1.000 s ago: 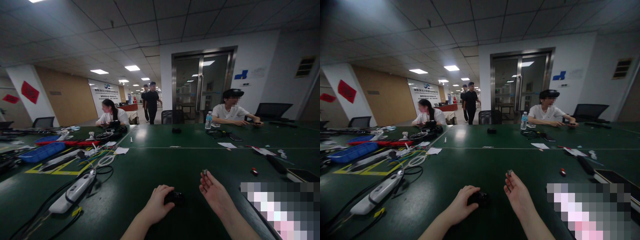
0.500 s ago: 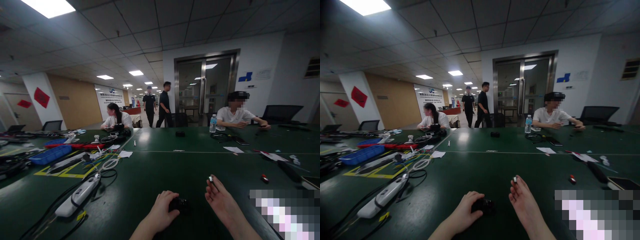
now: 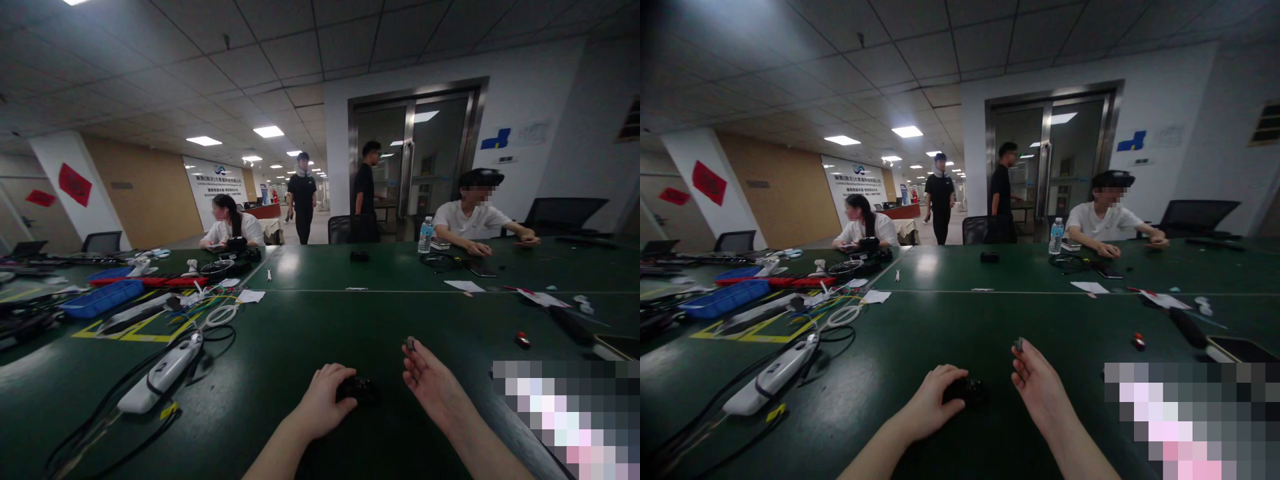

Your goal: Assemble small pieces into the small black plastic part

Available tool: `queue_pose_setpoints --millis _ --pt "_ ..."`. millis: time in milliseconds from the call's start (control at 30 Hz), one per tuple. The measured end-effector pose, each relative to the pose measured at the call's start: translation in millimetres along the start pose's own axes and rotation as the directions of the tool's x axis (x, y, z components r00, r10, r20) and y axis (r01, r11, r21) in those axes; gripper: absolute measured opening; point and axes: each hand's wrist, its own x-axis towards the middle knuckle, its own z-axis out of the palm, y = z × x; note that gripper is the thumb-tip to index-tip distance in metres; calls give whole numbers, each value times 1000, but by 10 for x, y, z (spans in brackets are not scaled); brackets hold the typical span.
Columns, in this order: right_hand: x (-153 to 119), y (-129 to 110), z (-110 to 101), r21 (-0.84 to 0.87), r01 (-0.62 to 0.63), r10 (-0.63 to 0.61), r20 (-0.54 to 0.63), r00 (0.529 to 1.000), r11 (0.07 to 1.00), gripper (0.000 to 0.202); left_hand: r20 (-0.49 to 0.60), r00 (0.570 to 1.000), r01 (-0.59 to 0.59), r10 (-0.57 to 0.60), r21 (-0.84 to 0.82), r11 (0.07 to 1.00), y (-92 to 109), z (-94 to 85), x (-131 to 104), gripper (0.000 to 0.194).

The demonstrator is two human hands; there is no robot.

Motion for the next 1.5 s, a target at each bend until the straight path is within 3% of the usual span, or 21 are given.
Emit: queue_pose_setpoints --millis 367,600,800,1033,1500 --pt "-64 83 45 -302 149 -126 92 988 942 32 -5 1000 -8 8 15 1000 -35 33 24 50" --pt "-114 131 89 -585 347 -234 262 936 733 31 -18 999 -27 27 14 1000 -20 26 23 48" --pt "-117 248 80 -717 426 -180 397 900 552 23 -23 999 -30 31 19 999 -15 22 21 47" --pt "-205 329 119 -801 515 -124 503 856 304 21 -35 997 -68 69 16 998 -29 28 16 46" --pt "-195 355 121 -802 567 -75 564 822 189 20 -41 997 -59 60 4 998 -28 21 14 46"
